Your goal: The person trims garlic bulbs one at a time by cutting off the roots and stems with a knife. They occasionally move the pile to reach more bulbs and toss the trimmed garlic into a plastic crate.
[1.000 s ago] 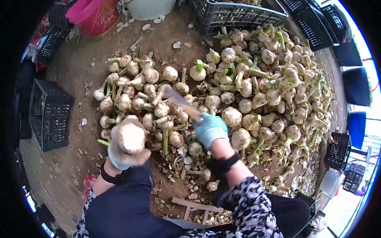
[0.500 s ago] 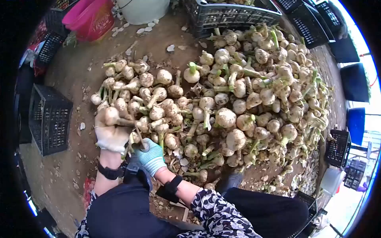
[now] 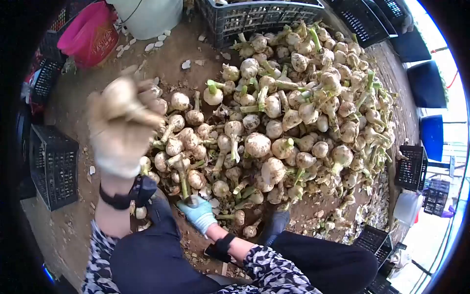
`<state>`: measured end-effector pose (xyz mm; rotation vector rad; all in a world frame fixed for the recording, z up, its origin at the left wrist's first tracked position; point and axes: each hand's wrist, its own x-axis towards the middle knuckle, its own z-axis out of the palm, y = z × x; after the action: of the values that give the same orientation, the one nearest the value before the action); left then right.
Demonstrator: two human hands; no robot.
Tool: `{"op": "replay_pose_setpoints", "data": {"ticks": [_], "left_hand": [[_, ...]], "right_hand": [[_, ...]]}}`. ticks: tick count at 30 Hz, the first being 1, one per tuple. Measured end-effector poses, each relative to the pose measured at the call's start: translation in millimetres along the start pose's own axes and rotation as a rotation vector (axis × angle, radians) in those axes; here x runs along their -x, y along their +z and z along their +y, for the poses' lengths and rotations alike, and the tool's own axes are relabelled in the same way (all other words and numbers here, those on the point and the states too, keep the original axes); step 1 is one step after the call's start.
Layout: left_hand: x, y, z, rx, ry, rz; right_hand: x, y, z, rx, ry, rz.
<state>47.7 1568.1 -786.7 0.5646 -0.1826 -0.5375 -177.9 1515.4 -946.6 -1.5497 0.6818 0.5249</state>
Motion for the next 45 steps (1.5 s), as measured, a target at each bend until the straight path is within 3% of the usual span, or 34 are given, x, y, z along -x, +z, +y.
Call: {"op": "replay_pose_setpoints", "data": {"ticks": [1,2,3,5,6,8,10,11,12,14,15,20,22,24,26,28,30,31,34,36,37,40,42,43,44,45], "left_hand": [[-16,9,-14,-0.080,-0.078,-0.134],[-28,9,-26,-0.338,-0.063,-0.167],[-40,9,-37,-0.595,-0.041,-0.200],[-66,-9,-55,-1.578,0.006,-0.299],[-77,-25,-66,-2.128,-0.085,-0.471],[-78,-91,-103,-2.161,0.136,-0.941],[-71,-105,-114,-2.225,-0.249,-1.133],[-69,-112,-115,-2.242,-0.048,-1.226],[-67,-116,-120,-2.236,-0.056,-1.237],[-67,-97,-117,-2.370,-0.336,-1.239],[-66,-114,-117,-2.332,-0.283,-1.223],[-39,-131,-99,-2.432,0.186,-1.011],[-43,-125,-96,-2.380,0.255,-1.129],[-39,-105,-93,-2.334,0.218,-1.098],[-31,-77,-79,-2.277,0.133,-0.718],[-19,-78,-68,-1.735,-0.181,-0.334],[0,-83,-56,-1.032,-0.341,-0.048],[10,-80,-55,-0.765,-0.388,-0.004],[31,-49,-45,-1.026,-0.512,0.111],[38,-71,-43,-1.357,-0.337,-0.162],[41,-75,-43,-0.872,-0.480,-0.168],[59,-71,-48,-0.708,-0.413,0.261],[59,-97,-50,-1.529,-0.182,-0.110],[58,-101,-54,-1.235,-0.232,0.004],[60,-106,-51,-1.230,-0.239,0.007],[62,-108,-45,-1.406,-0.116,-0.127]], "right_hand": [[1,-10,2,-0.074,-0.101,0.126],[-4,-25,2,0.045,-0.091,0.184],[-7,-35,0,-0.112,-0.039,0.285],[-10,-52,-8,-0.384,0.049,0.381],[-8,-60,-16,-0.493,0.087,0.372],[-4,-65,-24,-0.492,0.095,0.377],[-7,-61,-9,-0.435,0.021,0.364],[-6,-61,-7,-0.421,-0.016,0.345],[-6,-60,-5,-0.428,-0.007,0.348],[-6,-60,-10,-0.435,-0.036,0.396],[-3,-63,-17,-0.489,0.041,0.401],[-4,-85,-38,-0.499,-0.040,0.444],[-10,-90,-37,-0.506,-0.092,0.453],[1,-97,-60,-0.535,-0.052,0.460],[0,-105,-66,-0.566,-0.146,0.510],[-2,-113,-69,-0.550,-0.158,0.511],[0,-118,-76,-0.489,-0.185,0.409],[0,-118,-81,-0.370,-0.174,0.373],[0,-111,-92,0.017,-0.415,0.324],[2,-108,-105,0.243,-0.570,0.256],[0,-106,-109,0.379,-0.633,0.264],[-4,-103,-120,0.641,-0.716,0.259],[-7,-103,-129,0.761,-0.735,0.243],[-8,-104,-133,0.859,-0.660,0.161],[-8,-104,-137,0.954,-0.583,0.077],[-6,-103,-145,1.005,-0.539,0.034]]}}
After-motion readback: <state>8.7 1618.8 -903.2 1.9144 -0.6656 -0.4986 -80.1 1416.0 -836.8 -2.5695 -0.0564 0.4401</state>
